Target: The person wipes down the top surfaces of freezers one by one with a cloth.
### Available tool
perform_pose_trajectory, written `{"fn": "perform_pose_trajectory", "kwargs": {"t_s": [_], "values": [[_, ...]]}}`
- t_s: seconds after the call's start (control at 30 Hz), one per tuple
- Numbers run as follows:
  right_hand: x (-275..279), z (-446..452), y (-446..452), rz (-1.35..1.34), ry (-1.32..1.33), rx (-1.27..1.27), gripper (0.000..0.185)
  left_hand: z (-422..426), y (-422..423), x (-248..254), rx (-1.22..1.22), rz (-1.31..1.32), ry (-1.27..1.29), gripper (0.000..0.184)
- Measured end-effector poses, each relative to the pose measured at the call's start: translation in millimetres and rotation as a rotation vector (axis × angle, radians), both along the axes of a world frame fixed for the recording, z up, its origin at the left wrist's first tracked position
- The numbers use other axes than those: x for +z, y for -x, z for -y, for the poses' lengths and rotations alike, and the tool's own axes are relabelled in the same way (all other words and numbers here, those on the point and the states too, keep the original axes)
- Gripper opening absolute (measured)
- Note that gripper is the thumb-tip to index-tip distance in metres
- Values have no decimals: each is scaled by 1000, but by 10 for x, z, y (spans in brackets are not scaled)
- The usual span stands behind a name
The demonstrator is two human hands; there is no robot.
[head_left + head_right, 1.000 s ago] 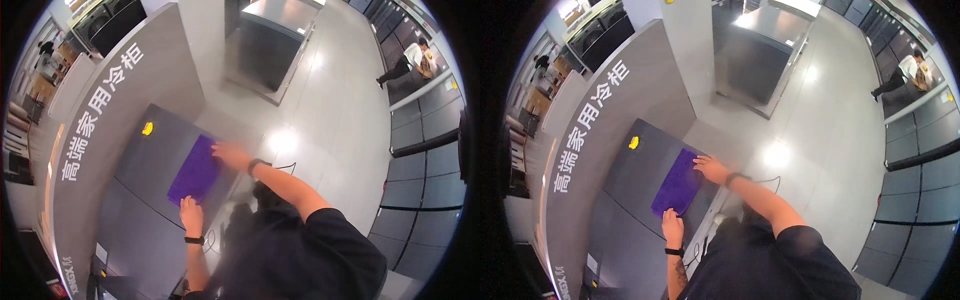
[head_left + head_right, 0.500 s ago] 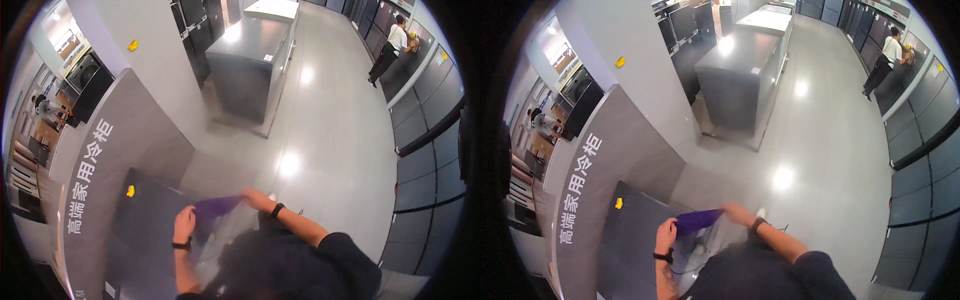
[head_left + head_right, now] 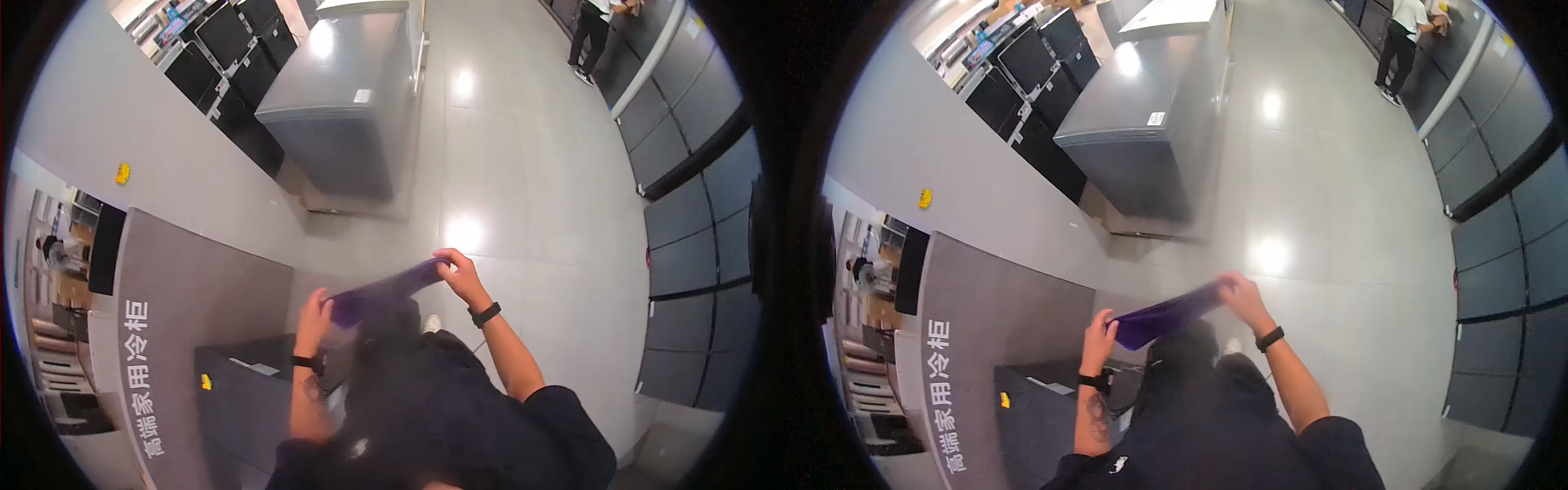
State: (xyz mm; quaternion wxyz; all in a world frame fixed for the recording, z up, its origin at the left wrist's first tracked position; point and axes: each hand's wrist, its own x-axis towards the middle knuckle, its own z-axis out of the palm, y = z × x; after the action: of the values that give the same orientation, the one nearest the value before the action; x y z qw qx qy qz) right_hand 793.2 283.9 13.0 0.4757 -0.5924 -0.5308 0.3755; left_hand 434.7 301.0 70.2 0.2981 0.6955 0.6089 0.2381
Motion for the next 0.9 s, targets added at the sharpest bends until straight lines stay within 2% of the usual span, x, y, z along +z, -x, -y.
{"fn": "perform_pose_trajectory", "kwargs": {"t_s": [0.03, 0.1, 0.13, 0.17, 0.23, 0.3, 0.33, 0.4, 0.5, 0.57, 0.63, 0.73, 0.83, 0.9], "values": [[42, -113, -47, -37, 30, 4, 30, -142, -28, 84, 36, 17, 87, 26], [170, -371, -142, -94, 90, 17, 29, -454, 92, -222, 2, 92, -4, 26], [48, -535, -169, -86, 6, -2, 33, -595, 6, -12, 34, 142, 113, 22], [13, -682, -199, -22, 1, -20, 34, -778, 52, -62, -2, 143, 147, 21], [7, -1064, -264, 109, -30, -59, 36, -1206, 107, -243, -96, 174, 48, 18], [75, -1472, -328, 45, -20, -30, 38, -1833, 134, -248, -248, 2, -7, 16], [95, -1725, -360, 171, -89, -40, 36, -2166, 123, -237, -322, -88, -37, 15], [166, -2242, -468, 368, -198, -22, 31, -2924, 58, -199, -361, -41, -97, 13], [425, -3182, -586, 539, -318, 20, 24, -3991, -122, 263, -348, 34, -293, 10], [654, -3785, -611, 605, -353, -7, 20, -4622, -172, 480, -278, -103, -499, 8], [1076, -4307, -536, 689, -519, -48, 20, -5234, -140, 659, -256, -221, -562, 7], [1470, -4812, -306, 744, -670, -62, 22, -5783, -149, 900, -185, -70, -714, 7], [1399, -5153, -182, 716, -729, -104, 23, -6184, -166, 769, -168, 35, -768, 8], [1038, -5291, -146, 699, -619, -68, 23, -6280, -104, 516, -236, 5, -761, 9]]}}
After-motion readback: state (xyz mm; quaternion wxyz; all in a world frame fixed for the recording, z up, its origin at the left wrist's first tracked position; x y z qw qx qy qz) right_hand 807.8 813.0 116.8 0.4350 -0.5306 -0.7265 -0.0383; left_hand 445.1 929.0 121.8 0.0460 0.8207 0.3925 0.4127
